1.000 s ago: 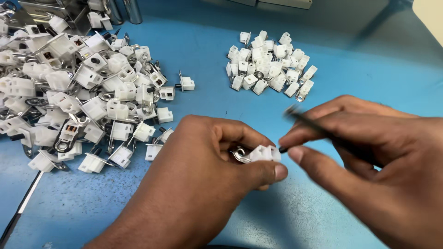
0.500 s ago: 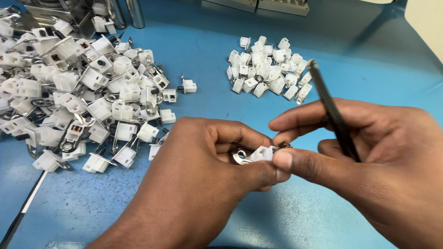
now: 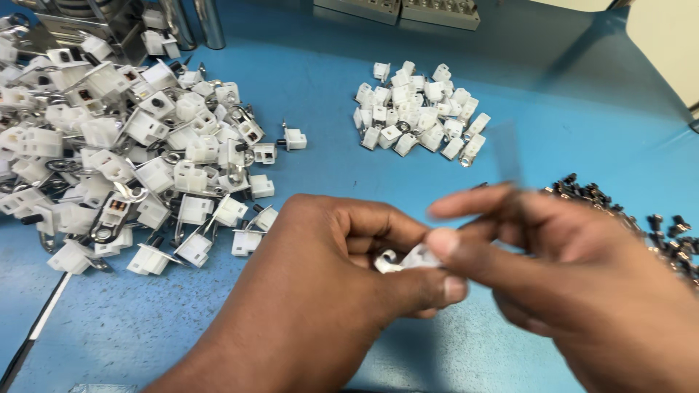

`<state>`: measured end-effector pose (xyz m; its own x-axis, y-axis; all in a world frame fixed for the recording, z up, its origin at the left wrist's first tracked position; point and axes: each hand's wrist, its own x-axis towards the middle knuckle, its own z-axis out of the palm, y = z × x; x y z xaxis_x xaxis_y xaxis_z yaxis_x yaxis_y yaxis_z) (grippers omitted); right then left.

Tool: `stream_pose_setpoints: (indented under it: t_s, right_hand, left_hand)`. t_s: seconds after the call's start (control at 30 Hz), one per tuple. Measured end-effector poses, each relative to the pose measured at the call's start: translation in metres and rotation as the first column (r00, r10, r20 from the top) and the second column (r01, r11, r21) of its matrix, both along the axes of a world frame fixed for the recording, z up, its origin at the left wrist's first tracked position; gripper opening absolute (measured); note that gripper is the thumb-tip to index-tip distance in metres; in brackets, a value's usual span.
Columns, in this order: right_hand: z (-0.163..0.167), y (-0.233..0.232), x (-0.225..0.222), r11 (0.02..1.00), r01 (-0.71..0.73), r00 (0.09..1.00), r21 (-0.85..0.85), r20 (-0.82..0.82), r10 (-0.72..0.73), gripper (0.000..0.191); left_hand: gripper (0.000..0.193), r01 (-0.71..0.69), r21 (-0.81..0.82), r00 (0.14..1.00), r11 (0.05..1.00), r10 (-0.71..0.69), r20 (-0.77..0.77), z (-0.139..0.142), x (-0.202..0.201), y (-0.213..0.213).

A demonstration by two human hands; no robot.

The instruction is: The person uses tweezers to pick up small metallic pins and insert them into white plastic electrical connectors. The person repeatedly picks up a connector, inserts a pin, and places the connector back on the table, continuing this process with multiple units.

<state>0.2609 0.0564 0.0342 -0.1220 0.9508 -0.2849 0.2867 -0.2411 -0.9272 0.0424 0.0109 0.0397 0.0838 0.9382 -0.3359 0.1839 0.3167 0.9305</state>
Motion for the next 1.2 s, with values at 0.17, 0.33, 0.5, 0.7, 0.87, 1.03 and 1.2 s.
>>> stream_pose_setpoints:
  t_s: [0.17, 0.33, 0.5, 0.7, 0.87, 1.03, 1.2]
  right_hand:
    - [0.019, 0.003, -0.009, 0.99, 0.136, 0.946, 0.047, -0.302, -0.116, 0.04]
    - [0.029, 0.005, -0.007, 0.916, 0.006, 0.883, 0.4, -0.431, 0.183, 0.017]
    - [0.022, -0.006, -0.021, 0.872, -0.113, 0.944, 0.476, -0.222, 0.243, 0.015]
    - [0.014, -0.028, -0.06, 0.752, -0.24, 0.956, 0.614, 0.015, 0.293, 0.013]
    - [0.014, 0.0, -0.057, 0.94, -0.077, 0.958, 0.332, -0.237, 0.163, 0.018]
    - [-0.006, 0.076, -0.067, 0.939, -0.088, 0.787, 0.332, 0.601, -0.139, 0.026]
    - [-0.037, 0.113, -0.078, 0.878, -0.308, 0.515, 0.367, 0.84, -0.171, 0.038]
  left_hand:
    - [0.026, 0.024, -0.052, 0.994, 0.998, -0.018, 0.108, -0.001, -0.001, -0.002]
    - [0.026, 0.01, 0.077, 0.976, 0.997, -0.026, 0.217, -0.006, -0.004, -0.002]
    - [0.023, -0.007, 0.019, 0.989, 1.0, 0.004, 0.147, 0.0, -0.005, -0.001]
    - [0.019, -0.052, -0.031, 0.996, 0.998, 0.054, 0.065, -0.002, -0.002, 0.0]
    - [0.019, -0.091, -0.048, 0.982, 0.995, 0.082, -0.17, -0.01, -0.018, 0.002]
    - [0.015, -0.021, 0.725, 0.668, 0.689, 0.548, -0.502, -0.008, -0.122, 0.032]
    - [0.031, 0.252, 0.739, 0.297, 0.625, 0.676, -0.674, -0.039, -0.212, 0.054]
